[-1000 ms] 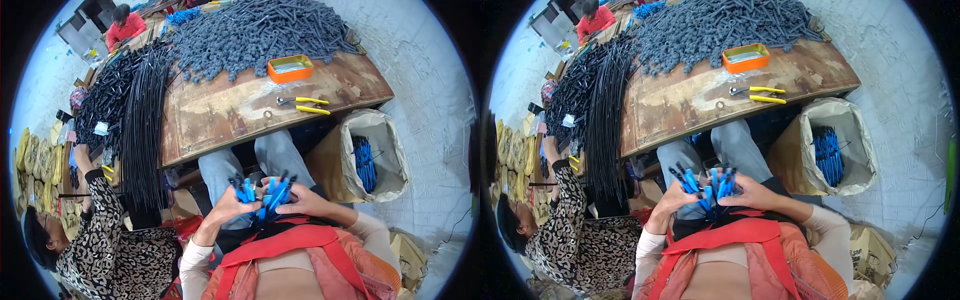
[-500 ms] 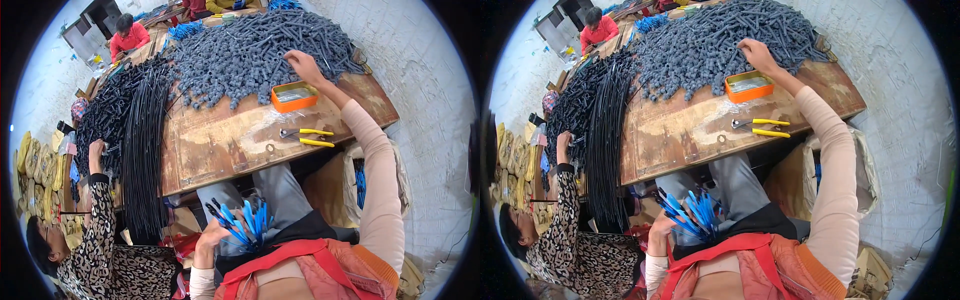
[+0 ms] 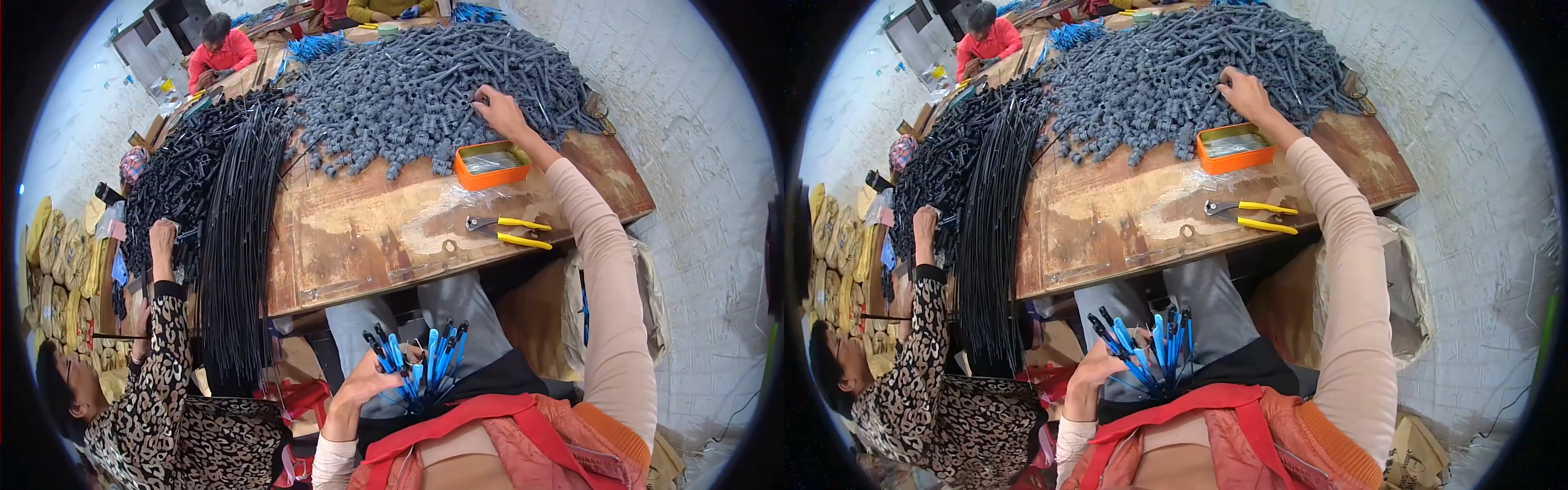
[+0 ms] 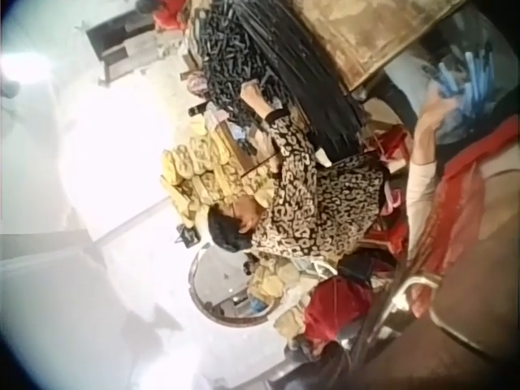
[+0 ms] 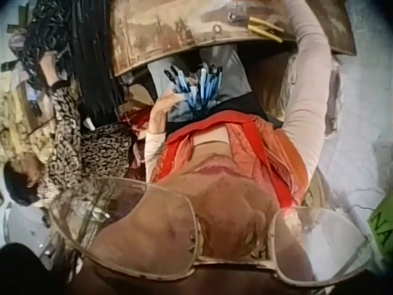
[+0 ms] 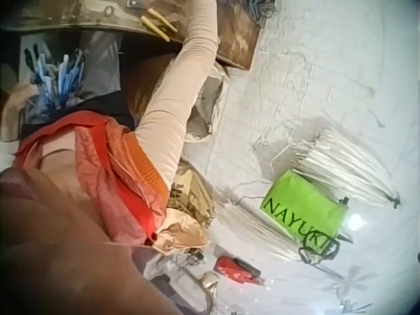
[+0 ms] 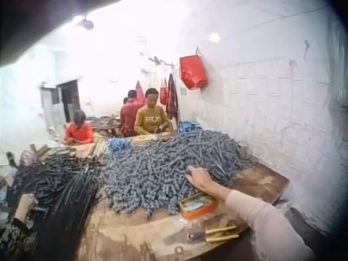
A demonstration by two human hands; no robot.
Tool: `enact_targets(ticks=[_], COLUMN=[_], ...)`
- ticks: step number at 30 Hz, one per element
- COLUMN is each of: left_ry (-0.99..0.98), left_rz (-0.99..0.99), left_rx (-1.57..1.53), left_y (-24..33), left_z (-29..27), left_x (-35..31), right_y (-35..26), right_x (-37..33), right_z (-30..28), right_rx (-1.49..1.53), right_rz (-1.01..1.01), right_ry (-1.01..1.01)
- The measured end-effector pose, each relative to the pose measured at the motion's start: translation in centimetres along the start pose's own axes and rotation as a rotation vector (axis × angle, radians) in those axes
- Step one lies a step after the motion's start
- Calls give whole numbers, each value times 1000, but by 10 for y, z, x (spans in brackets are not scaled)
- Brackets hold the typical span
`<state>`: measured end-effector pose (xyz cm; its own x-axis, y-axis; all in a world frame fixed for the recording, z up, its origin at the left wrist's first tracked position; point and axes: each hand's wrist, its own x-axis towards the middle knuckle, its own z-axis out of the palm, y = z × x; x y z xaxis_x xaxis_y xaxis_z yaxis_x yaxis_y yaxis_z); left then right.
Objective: Processing and sorting blue plastic components using pliers at a manufacturing workstation.
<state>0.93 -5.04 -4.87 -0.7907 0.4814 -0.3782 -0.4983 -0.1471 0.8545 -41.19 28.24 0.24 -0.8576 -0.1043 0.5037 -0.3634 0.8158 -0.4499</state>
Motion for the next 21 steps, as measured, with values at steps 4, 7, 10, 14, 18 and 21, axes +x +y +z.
enact_targets(ticks=[4,7,10,14,18,21], left_ry=[34,34,-16,45,80,-49], left_rz=[35,46,60,66,204,211], left_rx=[-25,10,45,65,94,192], left_y=[-7,-7,-11,-23,-21,-13], left_z=[3,11,13,13,16,22], left_x=[-14,-27,-37,-57,-51,-42], right_y=[13,28,41,-48,-149,-198], right_x=[-1,-14,-26,-54,-143,-247], right_z=[-8,1,-13,-54,-88,-82], right_rx=[-17,-20,-56,319,701,868], right_rz=[34,11,50,114,4,226], right_ry=[12,121,68,-110,-450,-831])
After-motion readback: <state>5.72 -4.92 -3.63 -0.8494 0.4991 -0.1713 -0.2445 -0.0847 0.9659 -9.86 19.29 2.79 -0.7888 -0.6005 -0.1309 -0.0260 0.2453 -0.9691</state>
